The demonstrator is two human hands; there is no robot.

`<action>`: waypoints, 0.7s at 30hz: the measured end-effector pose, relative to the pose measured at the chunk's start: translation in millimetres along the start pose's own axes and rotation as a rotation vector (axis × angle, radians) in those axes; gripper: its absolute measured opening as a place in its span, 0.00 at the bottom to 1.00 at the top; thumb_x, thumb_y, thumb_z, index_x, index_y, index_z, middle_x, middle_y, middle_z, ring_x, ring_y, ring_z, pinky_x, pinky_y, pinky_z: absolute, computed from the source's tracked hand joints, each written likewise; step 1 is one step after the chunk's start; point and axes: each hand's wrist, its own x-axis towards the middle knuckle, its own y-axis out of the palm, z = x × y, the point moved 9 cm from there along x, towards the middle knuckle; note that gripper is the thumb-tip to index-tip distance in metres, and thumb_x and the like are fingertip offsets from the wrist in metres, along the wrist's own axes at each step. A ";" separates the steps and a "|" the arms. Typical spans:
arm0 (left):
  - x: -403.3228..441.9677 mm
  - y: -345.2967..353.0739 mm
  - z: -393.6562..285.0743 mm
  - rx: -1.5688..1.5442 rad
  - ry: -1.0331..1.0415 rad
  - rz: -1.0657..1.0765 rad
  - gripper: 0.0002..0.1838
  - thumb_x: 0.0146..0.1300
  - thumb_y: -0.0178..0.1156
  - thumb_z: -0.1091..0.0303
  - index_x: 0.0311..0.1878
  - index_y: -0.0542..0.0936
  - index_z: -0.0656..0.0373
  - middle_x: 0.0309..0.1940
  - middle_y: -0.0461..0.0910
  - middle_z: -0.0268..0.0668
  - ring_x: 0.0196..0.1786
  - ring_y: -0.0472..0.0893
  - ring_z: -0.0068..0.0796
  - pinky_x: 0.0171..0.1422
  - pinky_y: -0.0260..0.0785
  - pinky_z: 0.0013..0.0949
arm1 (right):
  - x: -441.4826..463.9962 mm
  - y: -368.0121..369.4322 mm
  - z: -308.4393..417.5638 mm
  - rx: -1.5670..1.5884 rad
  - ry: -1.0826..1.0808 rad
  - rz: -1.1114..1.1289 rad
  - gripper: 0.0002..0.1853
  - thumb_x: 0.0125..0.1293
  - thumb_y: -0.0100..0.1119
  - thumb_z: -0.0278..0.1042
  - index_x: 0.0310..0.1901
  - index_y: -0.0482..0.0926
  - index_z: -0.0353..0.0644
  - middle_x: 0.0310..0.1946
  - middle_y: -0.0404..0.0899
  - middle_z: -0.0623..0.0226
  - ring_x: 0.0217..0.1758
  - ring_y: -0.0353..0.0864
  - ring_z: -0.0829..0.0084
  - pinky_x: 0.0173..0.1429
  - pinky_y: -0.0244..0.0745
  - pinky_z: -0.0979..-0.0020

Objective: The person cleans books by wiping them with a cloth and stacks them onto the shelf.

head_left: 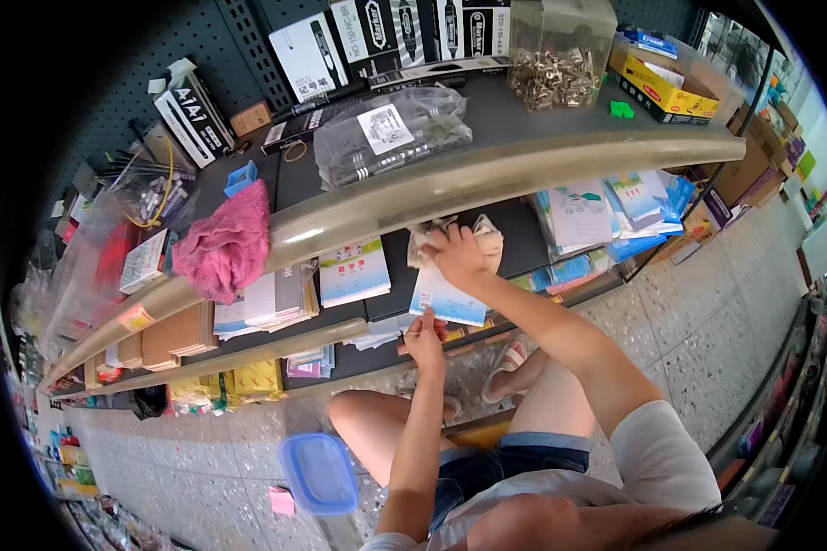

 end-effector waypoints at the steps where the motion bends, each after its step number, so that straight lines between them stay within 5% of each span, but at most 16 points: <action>1: -1.3 -0.3 -0.3 -0.003 -0.004 -0.005 0.18 0.66 0.60 0.63 0.21 0.74 0.60 0.16 0.75 0.34 0.15 0.71 0.21 0.18 0.58 0.24 | 9.8 13.8 -14.3 -0.069 0.052 0.048 0.16 0.65 0.46 0.37 0.50 0.80 0.54 0.54 0.71 0.67 0.55 0.67 0.61 0.53 0.59 0.61; 3: 1.7 -0.5 4.4 0.027 -0.011 0.019 0.18 0.66 0.60 0.61 0.22 0.74 0.59 0.17 0.76 0.34 0.15 0.72 0.21 0.18 0.59 0.24 | 25.0 35.7 -49.6 -0.212 0.156 0.144 0.17 0.65 0.45 0.36 0.53 0.79 0.56 0.55 0.71 0.65 0.58 0.66 0.58 0.54 0.59 0.59; 6: 4.2 -1.9 2.6 0.016 -0.029 0.059 0.17 0.66 0.60 0.60 0.24 0.75 0.60 0.18 0.76 0.35 0.17 0.73 0.21 0.19 0.62 0.25 | 23.1 25.4 -106.5 -0.243 0.409 -0.010 0.20 0.66 0.43 0.34 0.55 0.78 0.61 0.57 0.70 0.61 0.60 0.66 0.55 0.55 0.60 0.59; 15: -16.2 19.8 30.2 -0.023 -0.163 0.254 0.16 0.68 0.58 0.59 0.30 0.78 0.62 0.22 0.80 0.35 0.22 0.78 0.21 0.26 0.69 0.22 | -86.0 -56.1 14.4 0.184 -0.157 -0.085 0.21 0.60 0.49 0.33 0.53 0.80 0.63 0.56 0.72 0.67 0.53 0.69 0.62 0.52 0.63 0.64; 21: -20.0 21.5 24.1 0.008 -0.120 0.231 0.15 0.69 0.56 0.63 0.29 0.79 0.63 0.22 0.80 0.35 0.21 0.78 0.22 0.25 0.69 0.23 | -66.4 -41.1 0.1 0.048 -0.051 -0.133 0.18 0.60 0.49 0.35 0.50 0.82 0.60 0.53 0.73 0.68 0.52 0.69 0.64 0.51 0.62 0.66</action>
